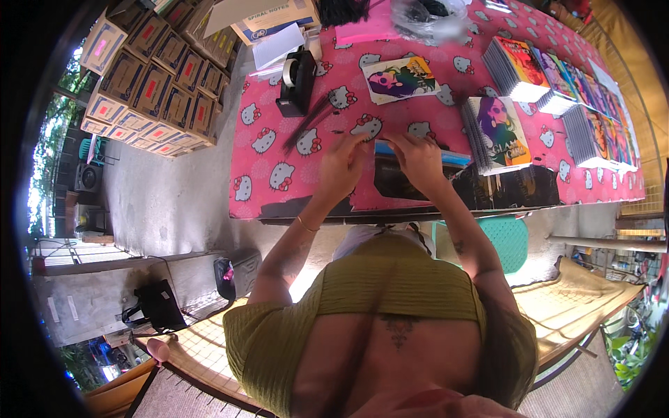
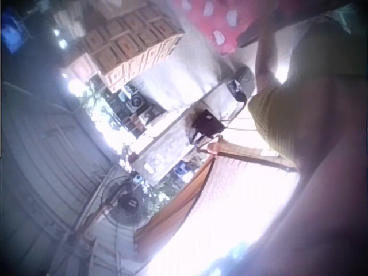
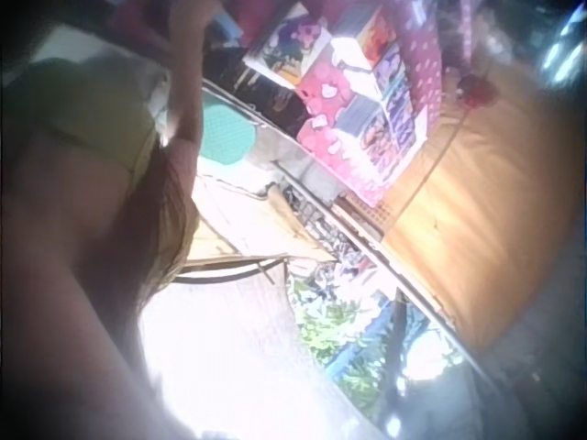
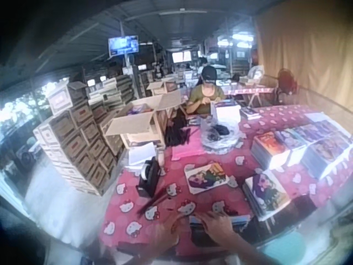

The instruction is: The person wraps individual books in plastic sleeves and secures them with adhesive tape, working at a table covered with a pink cloth.

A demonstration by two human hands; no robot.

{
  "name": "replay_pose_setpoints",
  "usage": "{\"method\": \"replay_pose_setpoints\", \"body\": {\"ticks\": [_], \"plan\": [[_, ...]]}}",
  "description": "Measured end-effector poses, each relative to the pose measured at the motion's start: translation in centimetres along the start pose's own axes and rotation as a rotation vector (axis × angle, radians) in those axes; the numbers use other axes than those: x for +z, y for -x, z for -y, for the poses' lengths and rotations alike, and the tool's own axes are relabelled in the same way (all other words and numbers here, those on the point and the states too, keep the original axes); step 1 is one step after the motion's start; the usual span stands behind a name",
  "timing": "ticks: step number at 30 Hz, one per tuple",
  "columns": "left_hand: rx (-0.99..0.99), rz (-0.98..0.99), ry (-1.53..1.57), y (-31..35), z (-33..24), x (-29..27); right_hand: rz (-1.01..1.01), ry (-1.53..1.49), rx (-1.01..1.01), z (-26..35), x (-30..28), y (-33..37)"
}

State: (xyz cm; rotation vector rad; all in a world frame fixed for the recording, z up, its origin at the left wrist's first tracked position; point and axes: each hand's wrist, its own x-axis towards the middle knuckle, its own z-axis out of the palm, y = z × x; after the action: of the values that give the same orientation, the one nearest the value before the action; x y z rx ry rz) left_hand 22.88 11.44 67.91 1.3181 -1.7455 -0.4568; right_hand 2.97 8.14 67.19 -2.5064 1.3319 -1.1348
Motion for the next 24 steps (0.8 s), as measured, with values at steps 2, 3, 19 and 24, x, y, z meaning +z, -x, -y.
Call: {"method": "replay_pose_setpoints", "body": {"ticks": [2,3,19,24], "plan": [[0.007,0.008,0.047,0.7,0.2,0.5,0.008,-0.004,-0.006,0.1,-0.1,0.0],[0.01,0.011,0.07,1.0,0.3,0.8,0.012,-0.01,-0.015,0.0,-0.1,0.0],[0.269,-0.004,0.023,-0.9,2.0,1.3,0.099,-0.054,0.039,0.6,-0.6,-0.1],[0.258,0.331,-0.078,-2.3,3.0,-0.3,0.132,-0.096,0.046,0.5,-0.8,-0.5]]}}
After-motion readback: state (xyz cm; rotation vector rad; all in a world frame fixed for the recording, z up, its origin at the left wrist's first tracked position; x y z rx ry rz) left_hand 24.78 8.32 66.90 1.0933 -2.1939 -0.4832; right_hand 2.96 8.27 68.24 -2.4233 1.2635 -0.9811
